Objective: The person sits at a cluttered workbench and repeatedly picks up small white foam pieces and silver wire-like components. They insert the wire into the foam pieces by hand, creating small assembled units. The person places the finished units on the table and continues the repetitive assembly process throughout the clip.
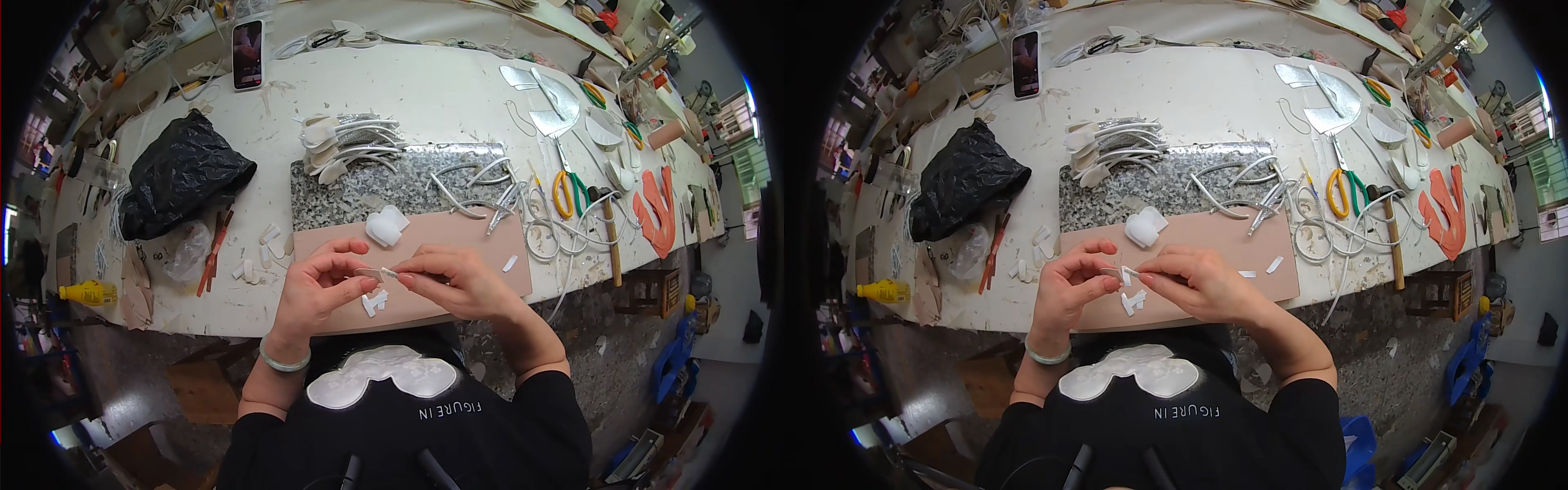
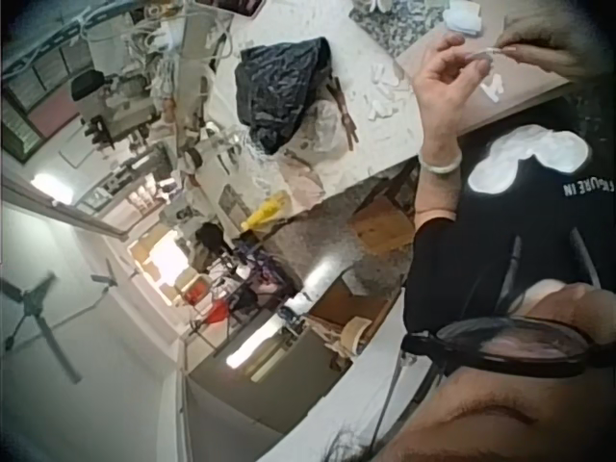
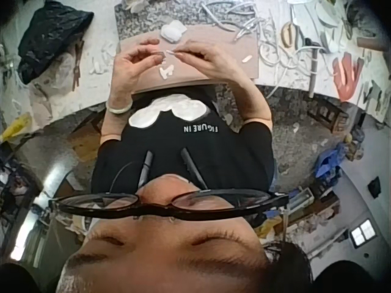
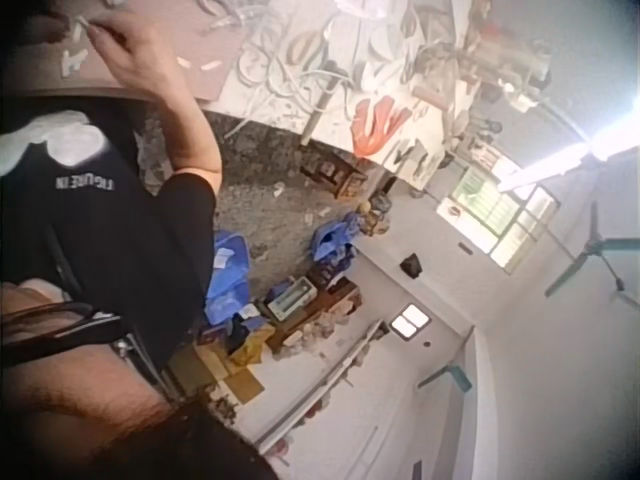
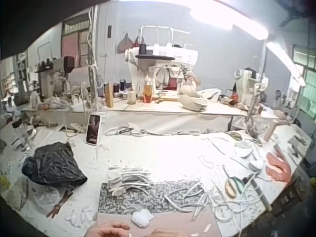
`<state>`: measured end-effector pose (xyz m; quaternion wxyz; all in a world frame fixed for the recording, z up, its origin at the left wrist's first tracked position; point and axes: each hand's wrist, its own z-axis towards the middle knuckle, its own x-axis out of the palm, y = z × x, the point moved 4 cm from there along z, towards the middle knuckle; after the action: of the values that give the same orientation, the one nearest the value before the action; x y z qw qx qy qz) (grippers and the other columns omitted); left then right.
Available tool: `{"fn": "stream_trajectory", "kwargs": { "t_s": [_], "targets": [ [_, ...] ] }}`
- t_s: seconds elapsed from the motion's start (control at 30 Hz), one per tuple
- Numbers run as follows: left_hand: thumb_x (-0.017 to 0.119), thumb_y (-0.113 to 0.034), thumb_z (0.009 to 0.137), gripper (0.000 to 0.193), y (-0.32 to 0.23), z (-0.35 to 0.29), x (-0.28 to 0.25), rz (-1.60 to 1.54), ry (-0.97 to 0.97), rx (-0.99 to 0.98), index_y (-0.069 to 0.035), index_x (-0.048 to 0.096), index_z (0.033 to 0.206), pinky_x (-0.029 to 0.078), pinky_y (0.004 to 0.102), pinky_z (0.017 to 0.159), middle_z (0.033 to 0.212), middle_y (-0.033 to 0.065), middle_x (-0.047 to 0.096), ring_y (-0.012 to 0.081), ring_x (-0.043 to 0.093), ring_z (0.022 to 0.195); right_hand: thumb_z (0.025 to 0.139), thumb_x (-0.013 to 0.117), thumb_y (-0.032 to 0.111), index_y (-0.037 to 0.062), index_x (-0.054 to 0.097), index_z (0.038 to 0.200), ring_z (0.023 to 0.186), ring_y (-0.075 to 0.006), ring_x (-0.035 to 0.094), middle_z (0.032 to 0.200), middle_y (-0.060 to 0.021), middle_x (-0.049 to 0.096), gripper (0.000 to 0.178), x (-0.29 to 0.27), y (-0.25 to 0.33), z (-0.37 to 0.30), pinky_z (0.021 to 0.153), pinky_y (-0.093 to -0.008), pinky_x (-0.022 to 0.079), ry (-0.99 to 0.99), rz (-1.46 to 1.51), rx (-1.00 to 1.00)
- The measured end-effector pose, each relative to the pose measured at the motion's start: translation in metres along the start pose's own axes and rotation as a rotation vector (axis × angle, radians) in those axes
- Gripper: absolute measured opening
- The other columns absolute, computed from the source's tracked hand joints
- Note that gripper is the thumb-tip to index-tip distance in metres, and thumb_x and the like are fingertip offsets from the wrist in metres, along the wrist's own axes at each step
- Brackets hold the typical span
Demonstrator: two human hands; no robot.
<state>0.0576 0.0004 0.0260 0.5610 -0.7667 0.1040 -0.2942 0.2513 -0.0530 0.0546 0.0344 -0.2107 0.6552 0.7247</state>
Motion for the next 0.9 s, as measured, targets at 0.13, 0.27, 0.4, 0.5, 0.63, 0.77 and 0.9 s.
{"fn": "stream_trajectory", "kwargs": {
  "t_s": [0.13,0.27,0.4,0.5,0.63,0.77,0.9],
  "targets": [
    [0.071,0.008,0.077,0.017,0.0000,0.0009,0.0020,0.035,0.015,-0.031,0.006,0.068,0.093,0.055,0.0255,0.078,0.123,0.0130,0.052,0.0145,0.066,0.087,0.090,0.063,0.012,-0.0002,0.068,0.099,0.069,-0.0220,0.061,0.081,-0.0109,0.064,0.016,0.0001,0.0046,0.0020,0.061,-0.0318,0.048,0.020,-0.018,0.009],
    [0.072,0.006,0.077,0.017,0.0021,0.0027,0.0016,0.060,0.024,-0.052,0.006,0.068,0.093,0.055,0.0254,0.077,0.123,0.0127,0.052,0.0139,0.065,0.086,0.089,0.063,0.011,-0.0004,0.068,0.096,0.072,-0.0244,0.063,0.082,-0.0117,0.065,0.015,0.0013,0.0051,0.0038,0.064,-0.0336,0.049,0.032,-0.030,-0.021],
    [0.072,0.005,0.077,0.016,0.0013,0.0029,0.0031,0.040,0.017,-0.077,0.006,0.068,0.093,0.055,0.0252,0.077,0.122,0.0128,0.053,0.0135,0.065,0.085,0.088,0.063,0.011,-0.0002,0.068,0.094,0.072,-0.0255,0.063,0.081,-0.0119,0.065,0.013,0.0021,0.0060,0.0053,0.064,-0.0342,0.049,0.036,-0.032,-0.056],
    [0.072,0.005,0.078,0.016,0.0011,0.0030,0.0033,0.027,0.020,-0.085,0.006,0.068,0.093,0.054,0.0251,0.077,0.122,0.0128,0.053,0.0134,0.065,0.085,0.087,0.063,0.011,0.0000,0.068,0.094,0.072,-0.0256,0.062,0.080,-0.0117,0.064,0.013,0.0021,0.0046,0.0056,0.064,-0.0344,0.048,0.040,-0.033,-0.053],
    [0.072,0.005,0.077,0.016,0.0015,0.0033,0.0035,0.037,0.029,-0.086,0.006,0.068,0.093,0.054,0.0250,0.077,0.121,0.0126,0.053,0.0133,0.065,0.085,0.087,0.064,0.011,0.0000,0.068,0.093,0.070,-0.0255,0.061,0.079,-0.0114,0.063,0.013,0.0026,0.0046,0.0050,0.063,-0.0348,0.047,0.030,-0.024,-0.065],
    [0.073,0.005,0.077,0.016,0.0018,0.0029,0.0039,0.057,0.029,-0.071,0.006,0.068,0.092,0.054,0.0249,0.077,0.121,0.0121,0.053,0.0131,0.065,0.085,0.087,0.063,0.011,0.0001,0.067,0.093,0.069,-0.0248,0.060,0.077,-0.0110,0.062,0.013,0.0029,0.0049,0.0053,0.062,-0.0343,0.047,0.041,-0.015,-0.074],
    [0.073,0.005,0.077,0.016,0.0038,0.0036,0.0030,0.075,0.044,-0.072,0.005,0.068,0.092,0.053,0.0240,0.077,0.120,0.0110,0.053,0.0118,0.064,0.086,0.087,0.064,0.011,0.0004,0.067,0.091,0.067,-0.0223,0.059,0.077,-0.0099,0.062,0.012,0.0038,0.0021,0.0052,0.060,-0.0327,0.046,0.046,0.015,-0.089]
  ]
}}
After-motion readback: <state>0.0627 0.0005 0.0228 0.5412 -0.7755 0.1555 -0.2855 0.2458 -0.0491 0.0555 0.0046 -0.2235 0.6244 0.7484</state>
